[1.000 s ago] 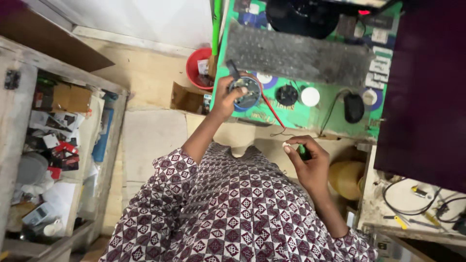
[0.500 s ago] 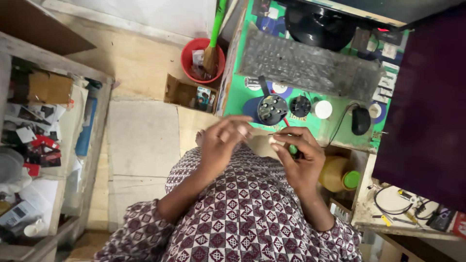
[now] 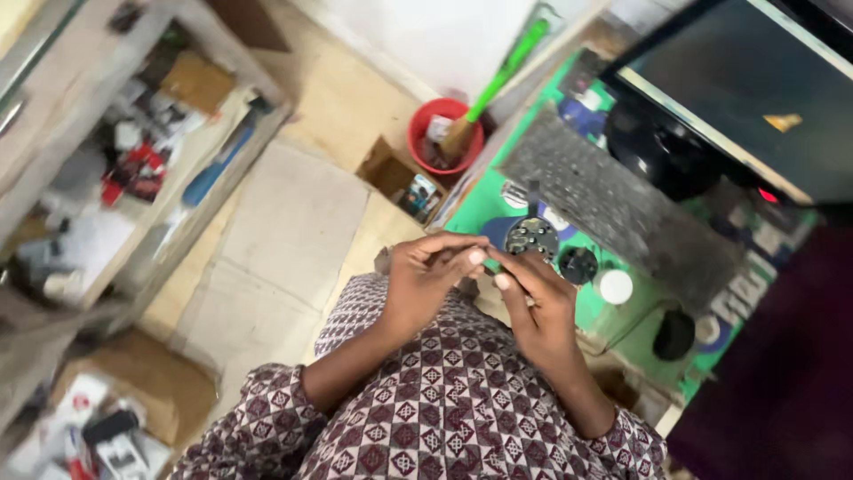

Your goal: The person sits at a workbench holding a small blue portable speaker, opens its housing and works on the internal components and wiring, using a screwdriver and a soldering iron on the speaker's circuitry, then reaches across the bench for supplies while holding the opened speaker.

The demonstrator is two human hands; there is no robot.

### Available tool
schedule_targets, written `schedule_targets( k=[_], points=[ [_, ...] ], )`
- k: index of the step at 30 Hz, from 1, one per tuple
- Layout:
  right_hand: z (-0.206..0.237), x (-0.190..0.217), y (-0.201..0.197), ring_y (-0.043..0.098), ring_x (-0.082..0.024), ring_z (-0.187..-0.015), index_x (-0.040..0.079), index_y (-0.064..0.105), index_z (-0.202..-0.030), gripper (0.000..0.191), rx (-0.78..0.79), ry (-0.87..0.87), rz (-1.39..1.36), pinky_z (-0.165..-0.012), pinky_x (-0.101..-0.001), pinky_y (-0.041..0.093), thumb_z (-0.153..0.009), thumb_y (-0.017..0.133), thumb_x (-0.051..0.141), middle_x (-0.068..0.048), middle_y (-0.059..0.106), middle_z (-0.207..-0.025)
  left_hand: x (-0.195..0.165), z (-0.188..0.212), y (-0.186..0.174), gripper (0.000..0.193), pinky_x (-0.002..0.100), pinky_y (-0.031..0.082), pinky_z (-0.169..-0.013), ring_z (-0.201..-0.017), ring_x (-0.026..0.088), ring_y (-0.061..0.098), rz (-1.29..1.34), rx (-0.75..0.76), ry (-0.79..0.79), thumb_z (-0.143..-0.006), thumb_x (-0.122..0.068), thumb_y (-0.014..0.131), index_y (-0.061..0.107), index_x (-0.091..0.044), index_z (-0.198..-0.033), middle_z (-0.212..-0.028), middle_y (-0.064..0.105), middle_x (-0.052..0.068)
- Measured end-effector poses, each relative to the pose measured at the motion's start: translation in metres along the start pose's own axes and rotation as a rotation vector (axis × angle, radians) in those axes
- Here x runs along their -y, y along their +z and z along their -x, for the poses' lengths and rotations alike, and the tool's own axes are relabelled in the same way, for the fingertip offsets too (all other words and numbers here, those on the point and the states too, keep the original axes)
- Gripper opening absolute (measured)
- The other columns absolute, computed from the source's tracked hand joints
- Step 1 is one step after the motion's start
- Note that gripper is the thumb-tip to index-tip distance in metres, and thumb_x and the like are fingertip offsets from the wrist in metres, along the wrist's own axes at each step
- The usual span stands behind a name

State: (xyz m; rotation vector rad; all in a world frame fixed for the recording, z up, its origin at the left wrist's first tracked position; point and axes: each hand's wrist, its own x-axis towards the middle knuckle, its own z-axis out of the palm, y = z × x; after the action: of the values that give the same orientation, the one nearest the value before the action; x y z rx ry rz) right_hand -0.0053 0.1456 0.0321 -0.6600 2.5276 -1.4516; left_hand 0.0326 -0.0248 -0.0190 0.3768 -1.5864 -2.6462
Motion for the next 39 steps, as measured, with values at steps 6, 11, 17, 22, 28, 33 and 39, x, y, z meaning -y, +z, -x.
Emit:
schedule_targets(
  k=[6, 11, 17, 22, 28, 33, 39],
  points=[
    [-0.012, -0.038, -0.012, 0.074, -0.024, -0.088, 0.000, 0.070, -0.116, 0.025, 0.022, -0.252, 0.014, -0.077, -0.0317, 0.057, -0.091, 0.074, 0.001, -0.016, 0.074, -0.106, 0.002, 0.011, 0.030, 0.019, 0.023, 0.059, -0.079, -0.089, 0.007, 0.071, -0.184, -0.129, 0.175, -0.093, -0.006, 0.076, 0.077, 0.000, -0.111, -0.104, 0.077, 0.005],
    [-0.014, -0.054, -0.014, 0.075, -0.026, -0.088, 0.001, 0.062, -0.119, 0.036, 0.123, -0.189, -0.046, -0.073, -0.0321, 0.057, -0.087, 0.077, 0.006, -0.013, 0.074, -0.104, -0.002, 0.022, 0.038, 0.020, 0.023, 0.058, -0.075, -0.084, 0.007, 0.068, -0.316, -0.250, 0.128, -0.085, -0.008, 0.082, 0.075, 0.000, -0.102, -0.096, 0.075, 0.005],
    [-0.024, -0.050, -0.023, 0.073, -0.030, -0.089, 0.005, 0.069, -0.126, 0.037, 0.226, -0.503, 0.090, -0.076, -0.0361, 0.057, -0.089, 0.073, 0.001, -0.014, 0.071, -0.105, 0.013, 0.020, 0.035, 0.015, 0.025, 0.056, -0.072, -0.081, 0.005, 0.065, -0.356, -0.257, 0.153, -0.085, -0.007, 0.084, 0.072, 0.001, -0.090, -0.086, 0.074, 0.003],
    [-0.030, -0.046, -0.018, 0.073, -0.026, -0.086, 0.006, 0.070, -0.123, 0.036, 0.145, -0.493, 0.073, -0.073, -0.0335, 0.057, -0.089, 0.069, -0.004, -0.013, 0.072, -0.104, 0.016, -0.001, 0.028, 0.014, 0.026, 0.057, -0.076, -0.085, 0.006, 0.066, -0.271, -0.152, 0.256, -0.087, -0.005, 0.083, 0.071, 0.001, -0.092, -0.088, 0.073, 0.003],
    [-0.022, -0.068, -0.018, 0.070, -0.017, -0.084, 0.001, 0.065, -0.120, 0.025, -0.172, -0.144, -0.267, -0.072, -0.0263, 0.056, -0.097, 0.062, -0.010, -0.014, 0.072, -0.105, -0.003, -0.013, 0.035, 0.031, 0.026, 0.059, -0.084, -0.094, 0.007, 0.071, -0.239, 0.036, 0.236, -0.095, -0.013, 0.074, 0.070, -0.006, -0.125, -0.104, 0.077, 0.001],
    [-0.007, -0.092, -0.039, 0.073, -0.020, -0.094, 0.003, 0.050, -0.124, 0.028, -0.700, -0.185, -0.480, -0.074, -0.0252, 0.055, -0.104, 0.063, -0.013, -0.014, 0.068, -0.100, -0.009, -0.020, 0.017, 0.031, 0.031, 0.058, -0.087, -0.104, 0.013, 0.072, -0.453, 0.013, 0.339, -0.095, -0.016, 0.076, 0.071, -0.008, -0.124, -0.114, 0.077, 0.005],
    [0.001, -0.108, -0.040, 0.074, -0.026, -0.100, 0.006, 0.040, -0.122, 0.042, -0.803, -0.376, -0.218, -0.082, -0.0326, 0.063, -0.100, 0.068, -0.016, -0.021, 0.069, -0.104, 0.023, -0.052, 0.011, 0.071, 0.043, 0.045, -0.109, -0.132, 0.032, 0.054, -0.664, -0.017, 0.506, -0.087, -0.025, 0.083, 0.049, -0.002, -0.144, -0.140, 0.055, 0.016]
  ],
)
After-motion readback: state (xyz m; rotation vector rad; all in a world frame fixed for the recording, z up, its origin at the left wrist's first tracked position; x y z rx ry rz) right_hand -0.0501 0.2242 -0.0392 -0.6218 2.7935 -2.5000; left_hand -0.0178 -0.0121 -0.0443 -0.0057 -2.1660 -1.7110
